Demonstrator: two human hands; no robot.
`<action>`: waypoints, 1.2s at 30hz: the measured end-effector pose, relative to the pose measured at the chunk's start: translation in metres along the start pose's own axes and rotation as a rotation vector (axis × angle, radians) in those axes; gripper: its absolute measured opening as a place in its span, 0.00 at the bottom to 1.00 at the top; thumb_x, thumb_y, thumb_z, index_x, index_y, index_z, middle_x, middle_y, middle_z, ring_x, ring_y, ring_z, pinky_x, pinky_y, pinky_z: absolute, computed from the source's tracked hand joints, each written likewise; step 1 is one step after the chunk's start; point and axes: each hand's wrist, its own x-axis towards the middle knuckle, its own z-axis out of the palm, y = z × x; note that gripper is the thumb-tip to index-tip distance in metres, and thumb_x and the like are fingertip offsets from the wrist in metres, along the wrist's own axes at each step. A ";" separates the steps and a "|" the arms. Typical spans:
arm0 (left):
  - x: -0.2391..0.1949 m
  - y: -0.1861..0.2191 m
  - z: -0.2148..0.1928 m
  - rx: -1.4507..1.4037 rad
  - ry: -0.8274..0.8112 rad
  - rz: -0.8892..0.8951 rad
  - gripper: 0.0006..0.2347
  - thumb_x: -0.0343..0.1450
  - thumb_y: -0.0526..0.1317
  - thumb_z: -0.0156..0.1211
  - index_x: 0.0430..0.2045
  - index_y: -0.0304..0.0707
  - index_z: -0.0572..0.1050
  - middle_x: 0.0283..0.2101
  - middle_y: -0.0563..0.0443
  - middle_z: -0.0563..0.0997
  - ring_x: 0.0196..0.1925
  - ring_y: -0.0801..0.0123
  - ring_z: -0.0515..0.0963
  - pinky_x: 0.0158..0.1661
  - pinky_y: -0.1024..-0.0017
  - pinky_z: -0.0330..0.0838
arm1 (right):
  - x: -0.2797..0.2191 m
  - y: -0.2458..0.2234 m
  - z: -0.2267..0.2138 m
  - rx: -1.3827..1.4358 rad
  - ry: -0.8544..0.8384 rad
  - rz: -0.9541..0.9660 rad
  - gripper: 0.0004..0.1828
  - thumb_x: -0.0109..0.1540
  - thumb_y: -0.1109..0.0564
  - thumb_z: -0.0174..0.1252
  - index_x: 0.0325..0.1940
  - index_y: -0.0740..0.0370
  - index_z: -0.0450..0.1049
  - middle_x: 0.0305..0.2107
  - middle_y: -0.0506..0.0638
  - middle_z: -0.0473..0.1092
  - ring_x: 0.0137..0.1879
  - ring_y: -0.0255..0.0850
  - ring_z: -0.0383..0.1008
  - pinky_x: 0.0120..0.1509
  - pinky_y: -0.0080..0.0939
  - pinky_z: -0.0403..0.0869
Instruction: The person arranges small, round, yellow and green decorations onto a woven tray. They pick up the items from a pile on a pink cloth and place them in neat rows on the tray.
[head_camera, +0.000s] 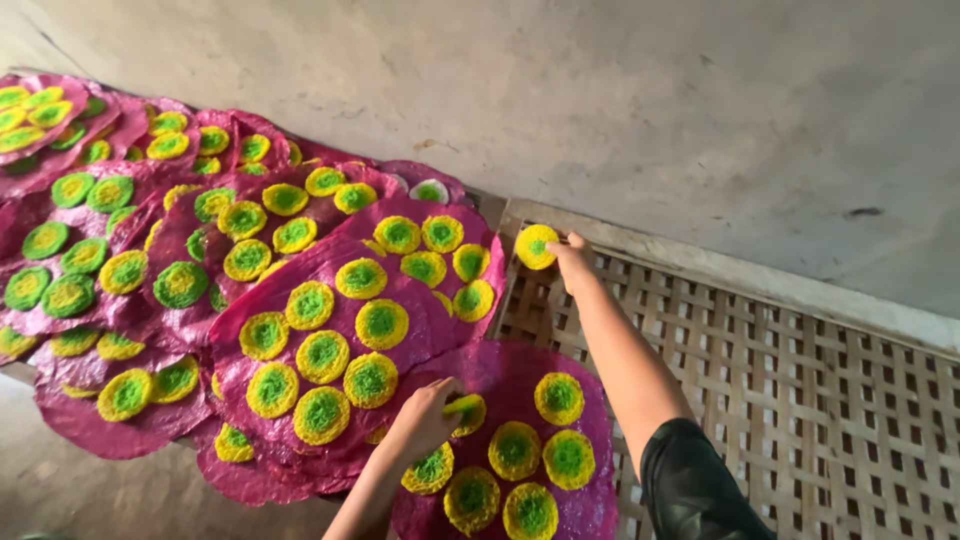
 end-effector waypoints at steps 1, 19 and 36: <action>0.004 -0.004 0.002 -0.021 -0.033 -0.053 0.16 0.64 0.36 0.65 0.45 0.39 0.75 0.43 0.42 0.82 0.48 0.50 0.83 0.46 0.59 0.76 | 0.003 0.003 0.007 -0.131 0.042 -0.138 0.18 0.57 0.60 0.61 0.53 0.62 0.76 0.42 0.52 0.77 0.48 0.45 0.78 0.54 0.48 0.76; 0.176 0.045 0.101 -1.185 0.254 0.049 0.10 0.74 0.34 0.53 0.49 0.33 0.71 0.48 0.47 0.77 0.49 0.63 0.80 0.46 0.68 0.77 | -0.132 -0.013 -0.074 0.394 -0.264 0.217 0.24 0.62 0.57 0.61 0.60 0.71 0.70 0.50 0.59 0.75 0.55 0.50 0.78 0.62 0.49 0.76; 0.090 0.067 0.140 0.398 -0.061 -0.052 0.19 0.66 0.41 0.67 0.48 0.36 0.69 0.53 0.42 0.73 0.58 0.53 0.73 0.51 0.60 0.76 | -0.032 -0.010 -0.059 -0.990 0.415 -0.767 0.32 0.44 0.55 0.71 0.51 0.62 0.73 0.36 0.63 0.74 0.41 0.61 0.75 0.46 0.57 0.74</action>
